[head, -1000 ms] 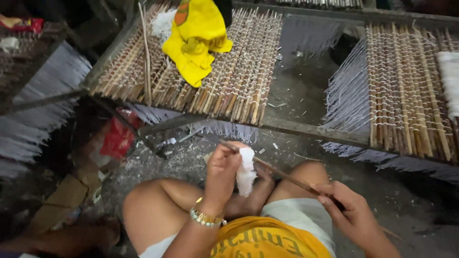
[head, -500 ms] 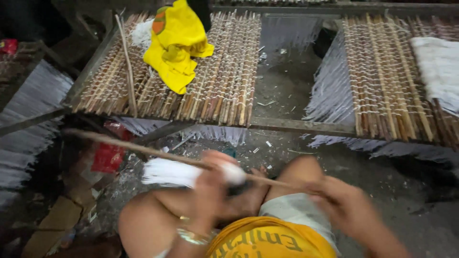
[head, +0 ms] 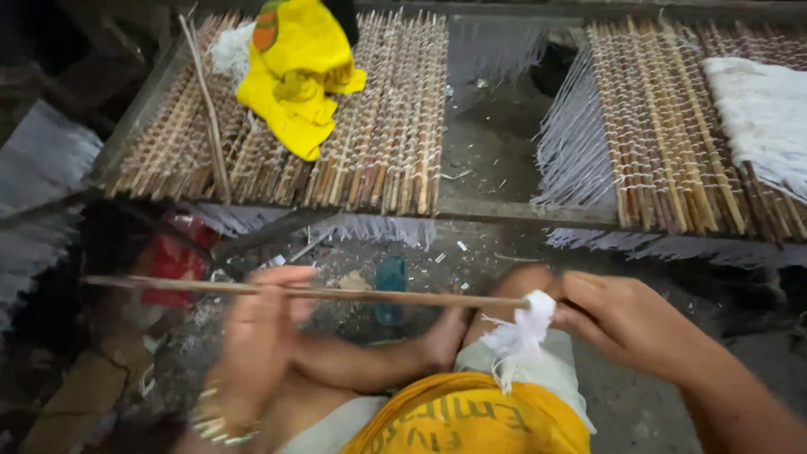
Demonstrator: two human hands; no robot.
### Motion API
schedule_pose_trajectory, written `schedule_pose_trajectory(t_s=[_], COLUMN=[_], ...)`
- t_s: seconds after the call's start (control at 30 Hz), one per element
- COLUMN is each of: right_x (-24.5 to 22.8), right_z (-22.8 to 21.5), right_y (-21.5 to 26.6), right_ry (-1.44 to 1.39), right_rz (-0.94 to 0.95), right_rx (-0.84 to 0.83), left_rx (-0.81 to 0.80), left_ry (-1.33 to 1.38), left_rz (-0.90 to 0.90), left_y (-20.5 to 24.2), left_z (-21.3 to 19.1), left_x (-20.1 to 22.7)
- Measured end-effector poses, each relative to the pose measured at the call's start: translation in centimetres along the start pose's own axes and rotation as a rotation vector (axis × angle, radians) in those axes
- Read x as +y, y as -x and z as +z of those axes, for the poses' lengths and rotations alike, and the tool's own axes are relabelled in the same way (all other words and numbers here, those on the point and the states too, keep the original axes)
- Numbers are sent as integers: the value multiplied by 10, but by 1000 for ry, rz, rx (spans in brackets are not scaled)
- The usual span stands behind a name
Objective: Wrapping and securing white thread loops onto a wooden stick
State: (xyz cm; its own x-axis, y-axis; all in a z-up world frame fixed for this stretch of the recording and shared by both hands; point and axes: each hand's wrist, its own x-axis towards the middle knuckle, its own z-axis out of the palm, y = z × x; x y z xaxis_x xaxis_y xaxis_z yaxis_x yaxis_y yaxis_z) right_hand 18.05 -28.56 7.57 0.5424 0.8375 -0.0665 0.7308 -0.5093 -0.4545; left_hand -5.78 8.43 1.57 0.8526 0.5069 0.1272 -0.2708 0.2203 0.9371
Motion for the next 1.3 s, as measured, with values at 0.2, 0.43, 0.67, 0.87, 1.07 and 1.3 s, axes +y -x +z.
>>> schedule_pose_trajectory(t_s=[0.2, 0.43, 0.67, 0.87, 1.07, 1.3], right_x=[-98, -82, -103, -90, -86, -98], right_z=[-15, -16, -6, 2, 9, 20], right_y=[-45, -39, -45, -39, -36, -36], right_ry=[-238, 101, -223, -199, -212, -98], right_rz=[-209, -19, 26, 68, 42, -105], right_rx=[-39, 178, 192, 225, 256, 442], left_rx=[-364, 171, -155, -186, -170, -134], left_ry=[-146, 287, -489, -424, -369, -322], left_rz=[397, 319, 274, 44, 111, 87], left_y=[-2, -12, -13, -6, -1, 2], left_z=[123, 83, 144, 143, 141, 131], left_x=[-26, -39, -18, -32, -44, -62])
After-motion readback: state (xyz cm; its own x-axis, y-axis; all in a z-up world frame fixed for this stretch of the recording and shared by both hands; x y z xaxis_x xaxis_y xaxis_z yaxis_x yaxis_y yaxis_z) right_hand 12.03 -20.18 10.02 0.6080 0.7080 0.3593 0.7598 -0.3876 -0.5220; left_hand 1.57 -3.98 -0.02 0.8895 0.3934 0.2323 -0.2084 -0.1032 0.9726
